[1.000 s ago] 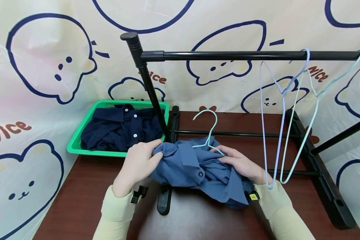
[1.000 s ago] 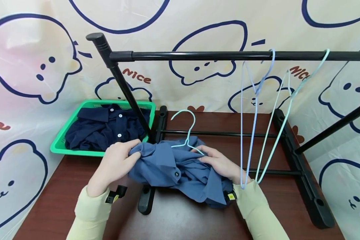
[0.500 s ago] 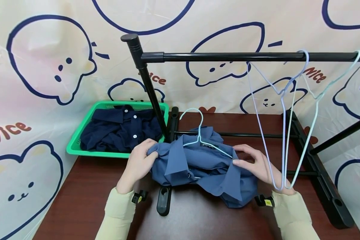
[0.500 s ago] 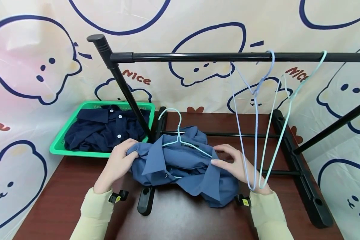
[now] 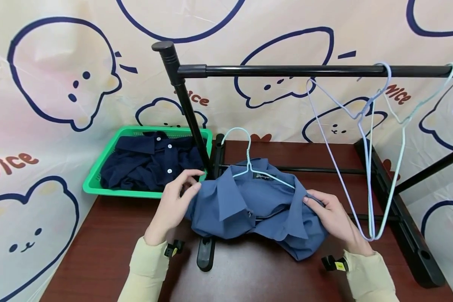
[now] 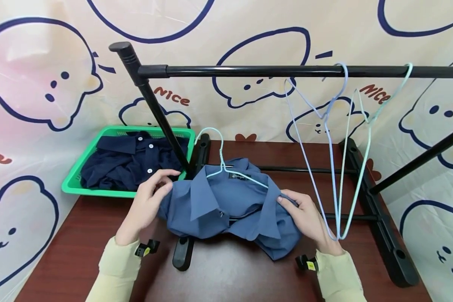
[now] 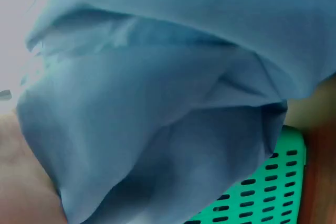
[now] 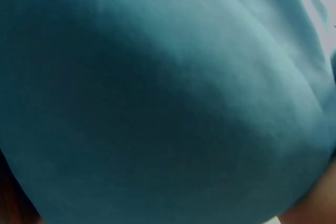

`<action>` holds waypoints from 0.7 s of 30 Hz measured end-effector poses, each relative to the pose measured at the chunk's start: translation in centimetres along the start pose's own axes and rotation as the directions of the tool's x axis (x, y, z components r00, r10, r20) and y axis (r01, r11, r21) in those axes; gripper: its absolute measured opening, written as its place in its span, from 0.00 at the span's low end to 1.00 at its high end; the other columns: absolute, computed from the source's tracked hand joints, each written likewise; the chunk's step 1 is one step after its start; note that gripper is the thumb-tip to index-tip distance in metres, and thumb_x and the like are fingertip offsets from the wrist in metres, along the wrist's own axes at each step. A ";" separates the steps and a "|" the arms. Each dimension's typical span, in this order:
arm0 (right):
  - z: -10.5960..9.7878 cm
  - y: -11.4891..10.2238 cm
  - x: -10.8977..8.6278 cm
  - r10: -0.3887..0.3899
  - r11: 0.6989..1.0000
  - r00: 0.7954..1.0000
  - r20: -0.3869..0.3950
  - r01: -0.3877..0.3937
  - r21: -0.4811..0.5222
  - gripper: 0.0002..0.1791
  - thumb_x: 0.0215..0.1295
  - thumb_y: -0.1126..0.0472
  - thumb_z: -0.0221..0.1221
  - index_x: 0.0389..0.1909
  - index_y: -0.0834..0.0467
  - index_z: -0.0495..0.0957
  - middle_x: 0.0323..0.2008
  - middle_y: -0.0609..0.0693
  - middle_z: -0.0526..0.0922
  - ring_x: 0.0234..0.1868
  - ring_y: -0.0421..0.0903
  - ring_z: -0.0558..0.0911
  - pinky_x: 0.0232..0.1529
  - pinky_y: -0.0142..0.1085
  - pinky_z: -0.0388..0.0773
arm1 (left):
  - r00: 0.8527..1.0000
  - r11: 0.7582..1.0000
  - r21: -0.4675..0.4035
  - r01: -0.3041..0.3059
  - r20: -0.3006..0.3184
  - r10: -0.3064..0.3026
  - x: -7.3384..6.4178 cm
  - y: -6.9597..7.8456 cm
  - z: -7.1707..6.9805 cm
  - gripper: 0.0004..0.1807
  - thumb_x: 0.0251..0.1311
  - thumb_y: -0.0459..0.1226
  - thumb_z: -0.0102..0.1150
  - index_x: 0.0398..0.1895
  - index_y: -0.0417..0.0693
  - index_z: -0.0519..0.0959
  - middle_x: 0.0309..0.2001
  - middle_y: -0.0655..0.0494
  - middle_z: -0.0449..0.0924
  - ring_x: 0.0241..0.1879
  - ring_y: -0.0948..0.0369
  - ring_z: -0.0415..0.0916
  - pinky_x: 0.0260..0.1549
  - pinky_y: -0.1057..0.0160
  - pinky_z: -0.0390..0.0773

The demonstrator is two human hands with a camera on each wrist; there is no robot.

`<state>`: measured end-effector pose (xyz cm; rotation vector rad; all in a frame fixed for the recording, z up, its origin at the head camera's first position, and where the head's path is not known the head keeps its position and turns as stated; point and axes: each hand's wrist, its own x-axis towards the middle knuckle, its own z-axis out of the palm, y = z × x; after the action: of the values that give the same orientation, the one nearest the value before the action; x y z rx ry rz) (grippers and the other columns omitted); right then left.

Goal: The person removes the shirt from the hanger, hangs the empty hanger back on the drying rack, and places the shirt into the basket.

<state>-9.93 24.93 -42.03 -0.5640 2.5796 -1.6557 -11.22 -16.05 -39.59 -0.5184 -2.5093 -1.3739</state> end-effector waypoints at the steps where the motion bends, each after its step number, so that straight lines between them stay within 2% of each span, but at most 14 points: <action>1: 0.0 0.0 0.0 0.007 1.000 1.000 0.000 -0.007 0.003 0.12 0.71 0.62 0.50 0.49 0.53 0.79 0.43 0.49 0.81 0.43 0.45 0.78 0.45 0.30 0.72 | 1.000 1.000 -0.004 0.001 0.010 -0.001 0.0 0.1 0.1 0.16 0.63 0.43 0.56 0.54 0.67 0.74 0.30 0.65 0.74 0.26 0.63 0.68 0.26 0.62 0.66; 2: 0.1 0.0 0.0 0.010 1.000 1.000 0.005 -0.010 0.009 0.12 0.71 0.61 0.49 0.48 0.53 0.79 0.43 0.49 0.81 0.43 0.45 0.78 0.45 0.31 0.72 | 1.000 1.000 0.013 -0.003 0.013 0.002 0.0 0.2 0.2 0.18 0.60 0.48 0.59 0.54 0.69 0.74 0.29 0.65 0.73 0.26 0.64 0.67 0.25 0.62 0.66; 4: 0.2 -0.1 0.0 0.012 1.000 1.000 0.008 -0.012 0.022 0.12 0.72 0.60 0.49 0.48 0.53 0.79 0.43 0.49 0.81 0.43 0.46 0.78 0.44 0.32 0.72 | 1.000 0.998 0.058 -0.020 0.013 0.019 0.1 0.4 0.5 0.21 0.55 0.53 0.63 0.53 0.71 0.75 0.33 0.69 0.75 0.31 0.67 0.71 0.29 0.64 0.70; 7: 0.3 -1.2 0.1 0.001 0.999 1.000 0.000 -0.001 0.047 0.13 0.72 0.61 0.48 0.48 0.55 0.79 0.44 0.50 0.81 0.43 0.45 0.78 0.44 0.32 0.73 | 0.999 0.991 0.130 -0.040 0.004 0.039 0.2 0.5 1.0 0.17 0.53 0.57 0.62 0.48 0.74 0.79 0.35 0.75 0.76 0.34 0.71 0.72 0.29 0.65 0.72; 9: 0.4 -1.3 0.1 -0.008 0.998 1.000 -0.010 0.008 0.058 0.13 0.73 0.62 0.47 0.49 0.55 0.79 0.44 0.50 0.81 0.43 0.46 0.78 0.45 0.32 0.73 | 0.998 0.985 0.164 -0.057 -0.002 0.058 0.4 0.6 1.2 0.14 0.57 0.56 0.59 0.45 0.73 0.81 0.36 0.76 0.77 0.34 0.72 0.72 0.28 0.65 0.72; 13: 0.5 -0.8 0.2 -0.017 0.998 1.000 -0.025 0.019 0.057 0.14 0.73 0.62 0.47 0.50 0.55 0.79 0.44 0.50 0.81 0.44 0.46 0.78 0.45 0.32 0.73 | 0.995 0.975 0.202 -0.094 -0.020 0.100 0.6 1.0 1.5 0.11 0.60 0.52 0.57 0.44 0.68 0.83 0.29 0.73 0.75 0.25 0.70 0.68 0.19 0.66 0.67; 17: 0.8 -0.7 0.4 -0.030 0.998 0.999 -0.038 0.032 0.051 0.13 0.72 0.62 0.48 0.48 0.55 0.80 0.43 0.50 0.82 0.43 0.46 0.79 0.44 0.32 0.73 | 0.990 0.969 0.210 -0.129 -0.026 0.138 0.9 1.5 1.9 0.12 0.62 0.50 0.57 0.44 0.62 0.84 0.33 0.70 0.78 0.28 0.70 0.72 0.23 0.66 0.70; 21: 1.6 -1.3 0.7 -0.020 0.998 1.000 -0.008 0.020 0.062 0.12 0.72 0.59 0.49 0.46 0.52 0.81 0.42 0.48 0.82 0.42 0.46 0.79 0.43 0.34 0.74 | 0.990 0.973 0.184 -0.140 -0.006 0.143 1.1 2.0 2.7 0.13 0.65 0.48 0.53 0.47 0.59 0.83 0.39 0.68 0.79 0.34 0.69 0.75 0.27 0.64 0.73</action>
<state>-9.89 22.84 -41.46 -0.5832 2.5263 -1.7405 -11.45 -12.59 -39.06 -0.6285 -2.4971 -1.0789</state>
